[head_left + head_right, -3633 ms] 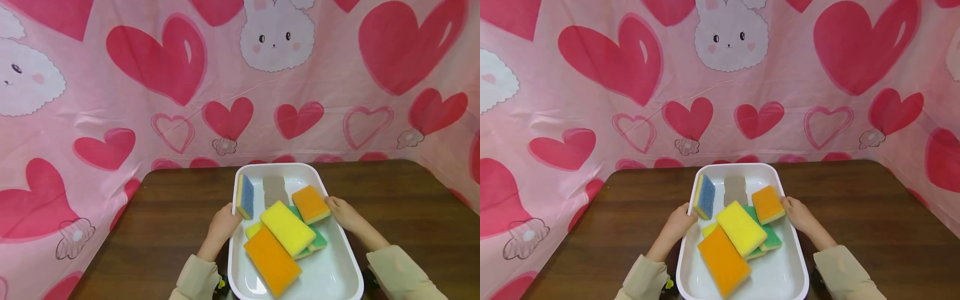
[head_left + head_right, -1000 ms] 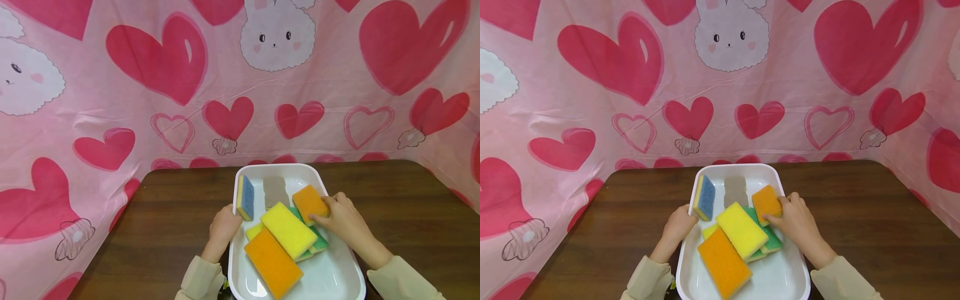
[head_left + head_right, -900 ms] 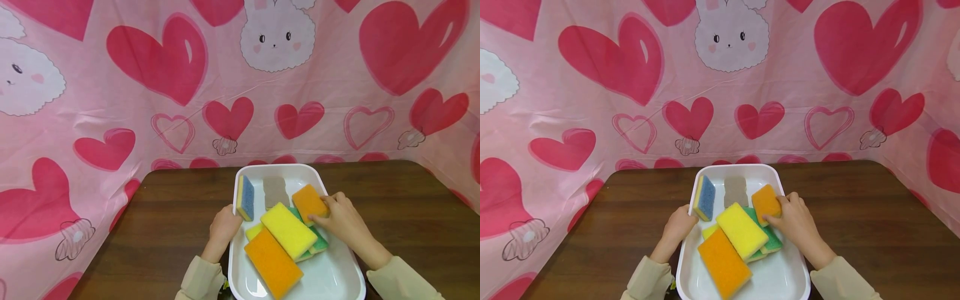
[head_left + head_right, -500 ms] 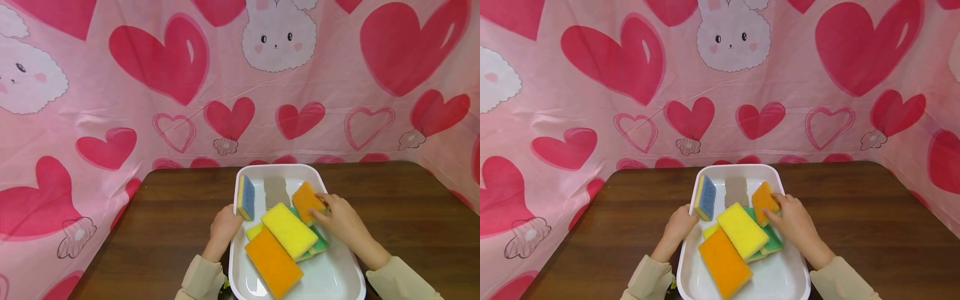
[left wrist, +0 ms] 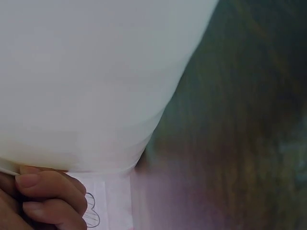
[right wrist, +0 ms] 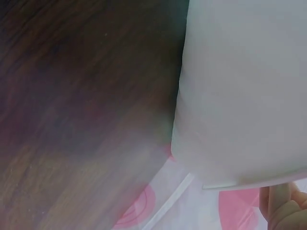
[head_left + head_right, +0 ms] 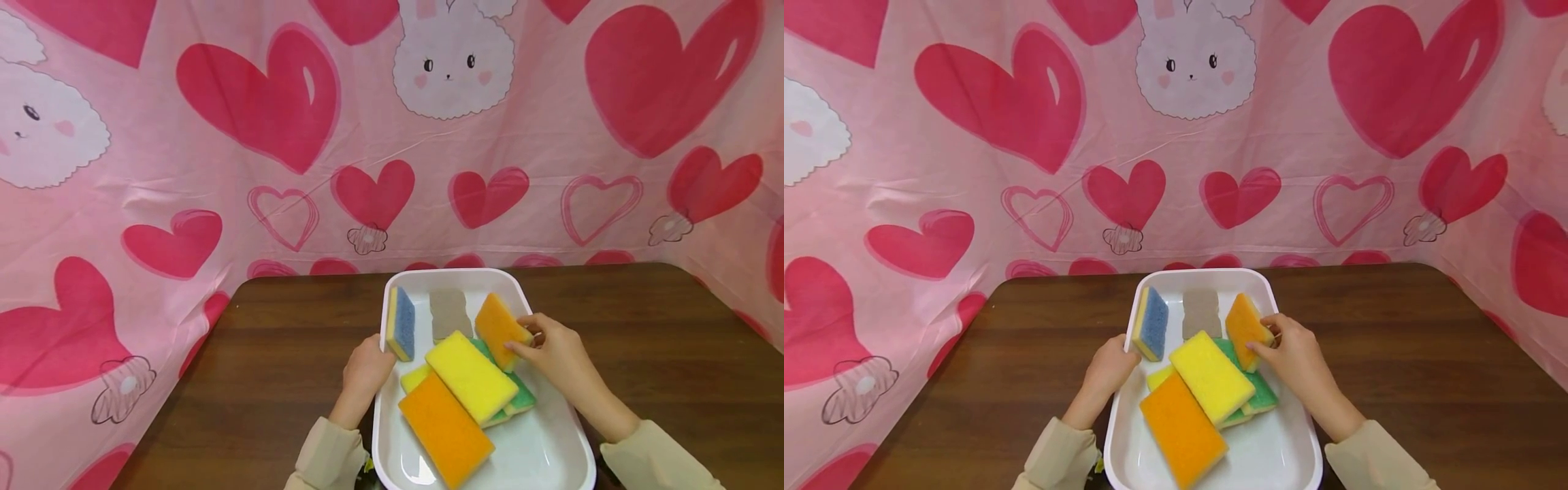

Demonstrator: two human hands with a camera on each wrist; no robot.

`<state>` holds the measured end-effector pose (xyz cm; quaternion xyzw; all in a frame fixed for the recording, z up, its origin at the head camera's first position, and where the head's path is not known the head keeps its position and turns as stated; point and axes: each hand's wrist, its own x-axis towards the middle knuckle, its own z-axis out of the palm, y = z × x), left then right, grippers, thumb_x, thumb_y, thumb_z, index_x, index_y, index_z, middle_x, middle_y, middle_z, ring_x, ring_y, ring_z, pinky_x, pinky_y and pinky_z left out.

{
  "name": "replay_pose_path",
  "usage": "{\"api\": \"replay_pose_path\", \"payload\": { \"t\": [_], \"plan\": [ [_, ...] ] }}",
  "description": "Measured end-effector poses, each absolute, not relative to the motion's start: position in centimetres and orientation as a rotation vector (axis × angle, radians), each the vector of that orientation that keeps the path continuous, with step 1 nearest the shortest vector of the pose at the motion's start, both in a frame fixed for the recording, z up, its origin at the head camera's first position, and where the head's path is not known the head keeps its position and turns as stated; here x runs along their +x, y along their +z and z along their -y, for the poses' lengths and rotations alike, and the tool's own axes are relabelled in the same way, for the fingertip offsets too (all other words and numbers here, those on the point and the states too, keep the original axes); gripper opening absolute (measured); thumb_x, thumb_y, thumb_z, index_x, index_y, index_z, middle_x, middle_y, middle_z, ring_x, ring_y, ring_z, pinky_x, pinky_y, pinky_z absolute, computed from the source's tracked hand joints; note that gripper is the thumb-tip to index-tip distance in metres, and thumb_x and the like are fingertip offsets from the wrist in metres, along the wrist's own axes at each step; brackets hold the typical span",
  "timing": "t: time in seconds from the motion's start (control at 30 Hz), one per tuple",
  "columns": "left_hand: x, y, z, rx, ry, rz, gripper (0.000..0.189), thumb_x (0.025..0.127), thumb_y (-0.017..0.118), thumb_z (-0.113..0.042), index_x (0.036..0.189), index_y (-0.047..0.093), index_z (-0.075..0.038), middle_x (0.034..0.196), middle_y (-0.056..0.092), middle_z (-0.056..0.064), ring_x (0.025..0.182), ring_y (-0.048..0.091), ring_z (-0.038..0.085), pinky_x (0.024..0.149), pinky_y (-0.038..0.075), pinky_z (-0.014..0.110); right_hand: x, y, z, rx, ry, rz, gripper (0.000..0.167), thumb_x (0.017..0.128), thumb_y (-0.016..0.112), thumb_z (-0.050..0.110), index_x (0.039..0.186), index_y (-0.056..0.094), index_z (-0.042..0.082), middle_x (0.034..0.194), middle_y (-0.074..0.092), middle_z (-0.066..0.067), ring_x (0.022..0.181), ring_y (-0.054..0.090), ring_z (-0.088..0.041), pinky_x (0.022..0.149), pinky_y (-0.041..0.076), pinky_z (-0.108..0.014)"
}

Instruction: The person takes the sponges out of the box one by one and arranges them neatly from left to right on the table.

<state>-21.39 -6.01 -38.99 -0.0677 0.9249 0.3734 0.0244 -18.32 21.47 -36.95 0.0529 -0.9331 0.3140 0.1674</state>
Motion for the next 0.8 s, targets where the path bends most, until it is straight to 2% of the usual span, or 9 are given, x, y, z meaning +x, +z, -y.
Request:
{"api": "replay_pose_path", "payload": {
  "t": [0.13,0.33,0.4,0.57,0.63,0.8],
  "plan": [
    [-21.4,-39.0,6.0,-0.206,1.147,-2.866,0.025,0.082,0.054,-0.016,0.102,0.064,-0.005,0.088,0.066,0.01,0.068,0.058,0.021,0.062,0.048,0.035,-18.3,-36.7,-21.8,0.127,0.897,2.637,0.041,0.075,0.08,0.017,0.104,0.061,-0.004,0.089,0.068,-0.02,0.069,0.058,-0.019,0.057,0.049,-0.018],
    [-21.5,-39.1,6.1,-0.203,1.134,-2.873,0.025,0.082,0.053,-0.016,0.102,0.064,-0.006,0.087,0.066,0.009,0.068,0.058,0.02,0.06,0.046,0.034,-18.3,-36.7,-22.3,0.1,0.93,2.597,0.04,0.077,0.077,0.014,0.107,0.058,-0.005,0.094,0.068,-0.025,0.072,0.064,-0.026,0.061,0.056,-0.031],
    [-21.5,-39.1,6.1,-0.2,1.134,-2.871,0.026,0.081,0.053,-0.016,0.102,0.064,-0.005,0.087,0.066,0.01,0.068,0.058,0.02,0.06,0.046,0.034,-18.4,-36.6,-22.5,0.102,0.94,2.557,0.038,0.077,0.077,0.012,0.106,0.058,-0.005,0.094,0.068,-0.026,0.073,0.065,-0.029,0.06,0.056,-0.029],
    [-21.5,-39.2,6.1,-0.206,1.132,-2.867,0.025,0.081,0.053,-0.016,0.101,0.064,-0.005,0.086,0.066,0.009,0.067,0.057,0.02,0.06,0.046,0.034,-18.6,-36.5,-22.9,0.102,0.942,2.455,0.038,0.078,0.077,0.01,0.105,0.057,-0.006,0.093,0.067,-0.026,0.073,0.064,-0.031,0.057,0.047,-0.012],
    [-21.5,-39.2,6.1,-0.208,1.135,-2.863,0.025,0.081,0.054,-0.016,0.101,0.064,-0.005,0.086,0.066,0.009,0.067,0.057,0.02,0.061,0.047,0.034,-18.8,-36.4,-23.1,0.081,0.935,2.418,0.039,0.078,0.077,0.011,0.107,0.056,-0.006,0.092,0.067,-0.026,0.071,0.062,-0.024,0.057,0.043,-0.008],
    [-21.5,-39.2,6.1,-0.202,1.14,-2.863,0.026,0.082,0.054,-0.016,0.102,0.064,-0.005,0.086,0.066,0.009,0.067,0.057,0.02,0.061,0.047,0.035,-19.4,-36.0,-23.8,-0.058,0.991,2.368,0.042,0.081,0.074,0.015,0.112,0.053,-0.006,0.094,0.065,-0.027,0.066,0.047,0.01,0.055,0.04,-0.006]
  ]
}}
